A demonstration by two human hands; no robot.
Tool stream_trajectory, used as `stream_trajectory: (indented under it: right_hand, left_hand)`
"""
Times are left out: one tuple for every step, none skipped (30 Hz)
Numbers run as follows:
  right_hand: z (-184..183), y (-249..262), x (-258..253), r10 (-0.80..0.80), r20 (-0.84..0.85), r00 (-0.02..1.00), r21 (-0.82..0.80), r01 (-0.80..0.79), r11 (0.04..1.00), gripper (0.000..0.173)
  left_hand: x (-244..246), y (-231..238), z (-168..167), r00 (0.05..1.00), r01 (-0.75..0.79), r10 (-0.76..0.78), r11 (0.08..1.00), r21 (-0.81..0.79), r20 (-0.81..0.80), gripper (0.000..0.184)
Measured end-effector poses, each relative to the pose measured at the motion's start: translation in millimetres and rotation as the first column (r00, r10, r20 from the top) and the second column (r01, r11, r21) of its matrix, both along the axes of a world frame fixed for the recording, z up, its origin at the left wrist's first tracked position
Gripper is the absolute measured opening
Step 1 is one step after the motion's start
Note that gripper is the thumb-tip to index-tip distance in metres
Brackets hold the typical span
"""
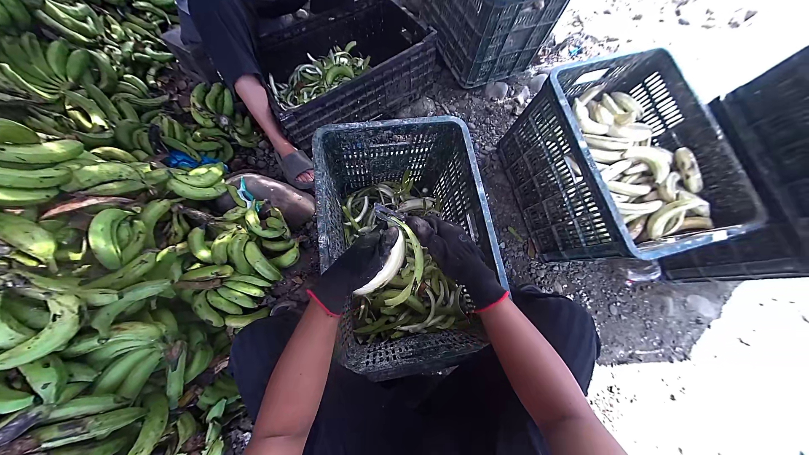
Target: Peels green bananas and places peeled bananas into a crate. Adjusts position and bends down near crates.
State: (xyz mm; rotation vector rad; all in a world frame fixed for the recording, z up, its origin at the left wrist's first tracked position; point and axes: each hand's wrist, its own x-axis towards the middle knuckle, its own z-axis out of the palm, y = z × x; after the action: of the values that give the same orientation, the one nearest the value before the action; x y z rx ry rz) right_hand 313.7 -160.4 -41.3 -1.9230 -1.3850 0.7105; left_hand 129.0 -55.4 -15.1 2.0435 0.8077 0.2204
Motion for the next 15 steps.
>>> stream_trajectory:
  right_hand:
    - [1.8,-1.6,-1.2,-0.007,-0.014,1.000,-0.008,0.007,1.000,0.068]
    - [1.9,-1.5,-1.6,-0.015,-0.011,1.000,-0.024,0.015,1.000,0.068]
    - [0.1,0.5,-1.0,-0.023,0.007,1.000,-0.040,0.024,0.999,0.070]
    - [-3.0,3.7,0.5,-0.026,0.022,0.999,-0.046,0.027,0.999,0.070]
    - [-8.7,7.8,2.8,-0.032,0.033,0.999,-0.038,0.033,0.999,0.072]
    - [-12.6,9.1,3.5,-0.044,0.018,0.999,-0.017,0.044,0.999,0.073]
    - [-13.6,8.3,2.6,-0.068,-0.006,0.998,0.003,0.068,0.998,0.075]
    - [-12.0,7.3,0.1,-0.098,-0.016,0.995,0.013,0.098,0.995,0.077]
    - [-8.5,5.9,-3.8,-0.121,-0.001,0.993,0.002,0.121,0.993,0.078]
    - [-7.2,6.4,-8.0,-0.131,0.046,0.990,-0.009,0.132,0.991,0.078]
    - [-8.0,7.7,-12.1,-0.122,0.117,0.986,-0.012,0.125,0.992,0.074]
    - [-8.8,8.6,-16.0,-0.099,0.180,0.979,-0.027,0.106,0.994,0.070]
    - [-9.3,8.8,-19.8,-0.075,0.230,0.970,-0.024,0.083,0.996,0.068]
    - [-11.1,9.0,-22.9,-0.059,0.286,0.956,-0.005,0.063,0.998,0.068]
    - [-13.3,8.2,-25.3,-0.047,0.341,0.939,0.032,0.038,0.999,0.072]
  left_hand:
    - [-1.0,0.7,1.4,0.999,0.031,-0.031,1.000,0.001,-0.044,0.048]
    - [-0.9,1.2,2.3,0.991,0.064,-0.063,0.998,0.002,-0.116,0.050]
    - [0.6,1.5,2.8,0.976,0.098,-0.096,0.995,-0.001,-0.195,0.052]
    - [1.7,0.9,1.5,0.967,0.108,-0.105,0.994,-0.003,-0.230,0.053]
    - [1.6,-0.1,-0.6,0.975,0.071,-0.071,0.997,-0.010,-0.209,0.054]
    - [1.4,-2.0,-3.0,0.990,-0.014,0.010,0.999,-0.029,-0.138,0.053]
    - [0.7,-2.9,-7.3,0.991,-0.124,0.120,0.989,-0.076,-0.054,0.055]
    - [-0.5,-3.4,-12.3,0.969,-0.232,0.242,0.958,-0.170,0.040,0.057]
    - [-1.1,-4.0,-18.3,0.917,-0.321,0.372,0.902,-0.288,0.142,0.055]
    - [2.1,-6.0,-23.8,0.822,-0.410,0.524,0.816,-0.407,0.223,0.053]
    - [4.7,-6.9,-27.3,0.724,-0.426,0.628,0.732,-0.531,0.286,0.050]
    - [6.0,-6.4,-30.0,0.633,-0.382,0.701,0.652,-0.655,0.329,0.046]
    - [8.8,-4.3,-31.6,0.540,-0.310,0.771,0.555,-0.772,0.338,0.043]
    - [10.3,-1.2,-31.9,0.463,-0.203,0.825,0.455,-0.867,0.325,0.046]
    - [11.8,1.4,-31.9,0.402,-0.119,0.864,0.378,-0.918,0.304,0.048]
